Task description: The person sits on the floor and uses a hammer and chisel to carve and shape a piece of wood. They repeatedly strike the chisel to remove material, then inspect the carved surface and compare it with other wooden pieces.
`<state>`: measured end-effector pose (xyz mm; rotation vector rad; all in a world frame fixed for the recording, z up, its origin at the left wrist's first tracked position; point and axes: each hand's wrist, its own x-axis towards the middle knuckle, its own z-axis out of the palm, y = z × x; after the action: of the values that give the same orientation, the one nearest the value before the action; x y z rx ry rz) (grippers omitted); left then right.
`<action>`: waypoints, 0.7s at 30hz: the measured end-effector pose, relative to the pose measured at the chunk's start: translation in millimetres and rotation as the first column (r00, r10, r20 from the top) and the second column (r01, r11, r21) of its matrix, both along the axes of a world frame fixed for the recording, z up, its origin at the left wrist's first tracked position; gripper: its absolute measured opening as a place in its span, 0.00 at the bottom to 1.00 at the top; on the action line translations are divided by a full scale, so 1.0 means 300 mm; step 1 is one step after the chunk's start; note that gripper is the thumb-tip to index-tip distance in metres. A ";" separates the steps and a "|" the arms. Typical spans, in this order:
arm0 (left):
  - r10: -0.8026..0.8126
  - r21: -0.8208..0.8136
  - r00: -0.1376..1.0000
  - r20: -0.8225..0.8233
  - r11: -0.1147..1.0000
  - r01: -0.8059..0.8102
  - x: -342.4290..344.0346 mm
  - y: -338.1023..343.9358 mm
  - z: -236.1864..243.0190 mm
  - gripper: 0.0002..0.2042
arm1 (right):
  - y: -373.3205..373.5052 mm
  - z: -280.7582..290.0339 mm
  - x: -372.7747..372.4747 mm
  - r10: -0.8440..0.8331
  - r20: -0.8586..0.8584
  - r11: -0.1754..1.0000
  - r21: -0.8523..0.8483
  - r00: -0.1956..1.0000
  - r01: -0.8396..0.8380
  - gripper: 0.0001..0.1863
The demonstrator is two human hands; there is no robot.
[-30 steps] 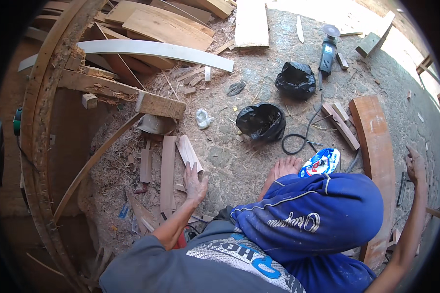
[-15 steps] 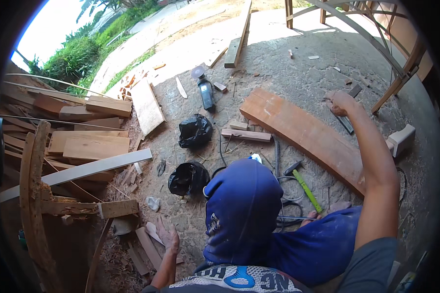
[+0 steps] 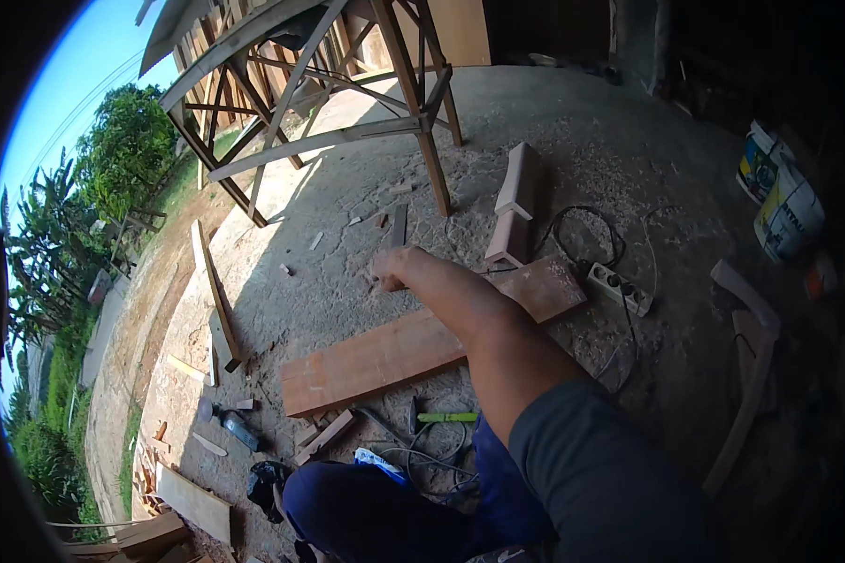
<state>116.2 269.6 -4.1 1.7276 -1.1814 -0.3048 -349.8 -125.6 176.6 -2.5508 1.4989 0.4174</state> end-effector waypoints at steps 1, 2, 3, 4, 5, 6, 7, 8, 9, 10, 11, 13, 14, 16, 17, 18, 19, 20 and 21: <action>-0.063 -0.009 0.998 -0.011 0.998 0.063 -0.076 -0.103 0.077 0.32 | -0.033 -0.053 -0.070 -0.026 0.034 1.000 0.018 0.999 0.025 0.25; -0.112 -0.020 0.994 -0.010 0.994 0.111 -0.143 -0.194 0.181 0.32 | -0.055 -0.083 -0.122 -0.039 0.079 0.999 0.034 0.996 0.037 0.25; -0.141 -0.037 0.990 0.000 0.989 0.141 -0.176 -0.251 0.271 0.32 | -0.064 -0.069 -0.159 -0.080 0.181 0.996 -0.010 0.980 0.083 0.24; -0.141 -0.012 0.989 0.044 0.990 0.141 -0.181 -0.273 0.340 0.33 | -0.061 -0.050 -0.203 -0.108 0.285 0.991 -0.042 0.952 0.125 0.24; -0.145 0.016 0.986 0.079 0.989 0.144 -0.189 -0.291 0.397 0.33 | -0.060 -0.049 -0.268 -0.137 0.379 0.982 -0.067 0.915 0.175 0.24; -0.163 0.041 0.982 0.100 0.986 0.160 -0.207 -0.321 0.414 0.34 | -0.084 -0.089 -0.381 -0.246 0.401 0.950 -0.080 0.882 0.301 0.23; -0.154 0.038 0.986 0.057 0.988 0.152 -0.172 -0.334 0.373 0.34 | -0.101 -0.144 -0.474 -0.338 0.433 0.906 -0.092 0.836 0.414 0.23; -0.123 0.034 0.992 0.033 0.992 0.122 -0.083 -0.318 0.313 0.33 | -0.087 -0.186 -0.514 -0.309 0.587 0.871 -0.141 0.748 0.470 0.20; -0.097 0.031 0.995 0.004 0.995 0.097 -0.021 -0.302 0.273 0.33 | -0.063 -0.232 -0.576 -0.265 0.719 0.826 -0.175 0.642 0.537 0.17; -0.092 0.131 0.988 0.121 0.988 0.075 -0.060 -0.305 0.238 0.36 | -0.056 -0.322 -0.758 -0.348 0.717 0.757 -0.165 0.604 0.632 0.18; -0.138 0.219 0.989 0.042 0.968 0.126 -0.046 -0.314 0.164 0.38 | -0.049 -0.396 -0.934 -0.421 0.717 0.678 -0.158 0.555 0.718 0.19; -0.120 0.386 0.993 -0.013 0.915 0.115 0.104 -0.273 0.067 0.40 | -0.039 -0.489 -0.995 -0.551 0.809 0.550 0.165 0.208 0.819 0.24; -0.103 0.461 0.991 -0.088 0.878 0.132 0.188 -0.261 -0.041 0.40 | -0.042 -0.530 -1.090 -0.551 0.833 0.399 0.215 0.045 0.892 0.27; -0.002 0.546 0.989 -0.150 0.833 0.085 0.394 -0.214 -0.136 0.40 | -0.104 -0.579 -1.070 -0.478 0.836 0.187 0.395 -0.268 0.899 0.31; 0.019 0.587 0.985 -0.170 0.805 0.086 0.368 -0.178 -0.109 0.38 | -0.105 -0.620 -1.032 -0.457 0.800 0.106 0.482 -0.388 0.870 0.33; -0.005 0.577 0.972 -0.237 0.804 0.145 0.281 -0.194 -0.082 0.37 | -0.099 -0.652 -1.116 -0.496 0.763 0.092 0.520 -0.414 0.849 0.38; -0.017 0.557 0.952 -0.306 0.808 0.194 0.166 -0.219 0.001 0.36 | -0.101 -0.688 -1.162 -0.510 0.767 0.072 0.490 -0.390 0.869 0.40; -0.022 0.533 0.931 -0.364 0.815 0.227 0.079 -0.228 0.109 0.34 | -0.123 -0.718 -1.171 -0.520 0.769 0.069 0.472 -0.372 0.879 0.41; -0.014 0.494 0.903 -0.429 0.833 0.247 0.003 -0.233 0.217 0.33 | -0.152 -0.743 -1.171 -0.542 0.763 0.089 0.469 -0.352 0.879 0.44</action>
<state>117.2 199.6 61.0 1.9208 -0.9496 -1.1287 -701.0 -171.3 -46.4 -0.5983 2.2275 -1.3240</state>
